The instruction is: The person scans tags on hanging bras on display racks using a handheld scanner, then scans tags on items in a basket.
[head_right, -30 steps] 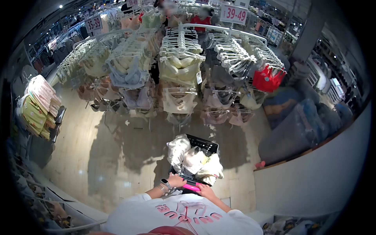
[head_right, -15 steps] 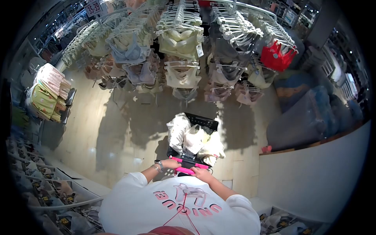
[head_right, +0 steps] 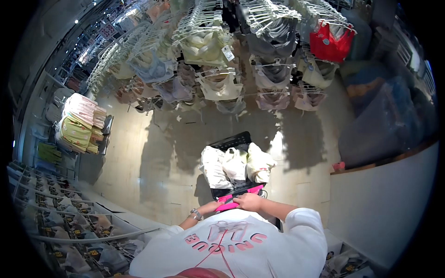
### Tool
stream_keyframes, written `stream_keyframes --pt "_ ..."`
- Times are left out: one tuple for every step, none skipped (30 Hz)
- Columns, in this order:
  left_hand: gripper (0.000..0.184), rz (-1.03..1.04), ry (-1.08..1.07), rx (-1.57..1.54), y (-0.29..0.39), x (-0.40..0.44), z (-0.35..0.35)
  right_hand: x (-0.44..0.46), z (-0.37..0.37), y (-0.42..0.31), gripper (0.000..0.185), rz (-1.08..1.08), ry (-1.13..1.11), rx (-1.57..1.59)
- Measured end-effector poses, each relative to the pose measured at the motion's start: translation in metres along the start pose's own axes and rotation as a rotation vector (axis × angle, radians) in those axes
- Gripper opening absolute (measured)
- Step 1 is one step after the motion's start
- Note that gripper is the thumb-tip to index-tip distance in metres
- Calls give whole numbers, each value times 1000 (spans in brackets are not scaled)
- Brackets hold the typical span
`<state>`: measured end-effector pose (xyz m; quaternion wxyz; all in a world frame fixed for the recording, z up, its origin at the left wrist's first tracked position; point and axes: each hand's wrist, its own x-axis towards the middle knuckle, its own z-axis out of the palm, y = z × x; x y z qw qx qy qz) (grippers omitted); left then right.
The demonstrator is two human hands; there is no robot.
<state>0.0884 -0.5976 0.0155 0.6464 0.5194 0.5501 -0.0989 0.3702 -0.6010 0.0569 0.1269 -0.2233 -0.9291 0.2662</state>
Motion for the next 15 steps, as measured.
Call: stream_keyframes --pt "57 -15 47 -19 1 2 6 -1 -15 3 24 -149 -94 -113" --pt "59 -30 90 -41 12 -4 12 -5 -14 8 29 -112 -91 -35" --pt "62 -48 129 -64 15 -8 22 -7 -27 13 32 -172 -84 -14" --pt "62 -33 158 -80 11 2 30 -9 -40 19 36 -232 -77 4" --pt "61 -14 169 -72 23 -2 35 -11 -42 25 41 -229 -146 -32" --pt "61 8 183 -62 37 -5 37 -13 -45 29 42 -243 -126 -52" --pt "61 35 235 -94 35 0 43 -15 -50 34 42 -264 -115 -102" --pt "61 30 292 -76 42 0 44 -14 -60 37 42 -288 -102 -151" --pt "62 24 349 -59 52 -3 45 -13 -69 39 41 -271 -138 -133" --pt "62 15 406 -46 58 -6 50 -12 -77 39 40 -251 -157 -167" --pt "63 116 594 95 45 8 58 -13 -77 42 39 -245 -120 -184" --pt "62 129 607 101 53 6 59 -13 -79 45 38 -240 -81 -201" --pt "62 114 666 106 54 12 62 -14 -81 46 38 -204 -116 -223" --pt "63 100 725 112 56 17 62 -14 -82 46 41 -174 -103 -201" --pt "62 113 731 66 57 20 61 -17 -82 48 44 -145 -92 -185"
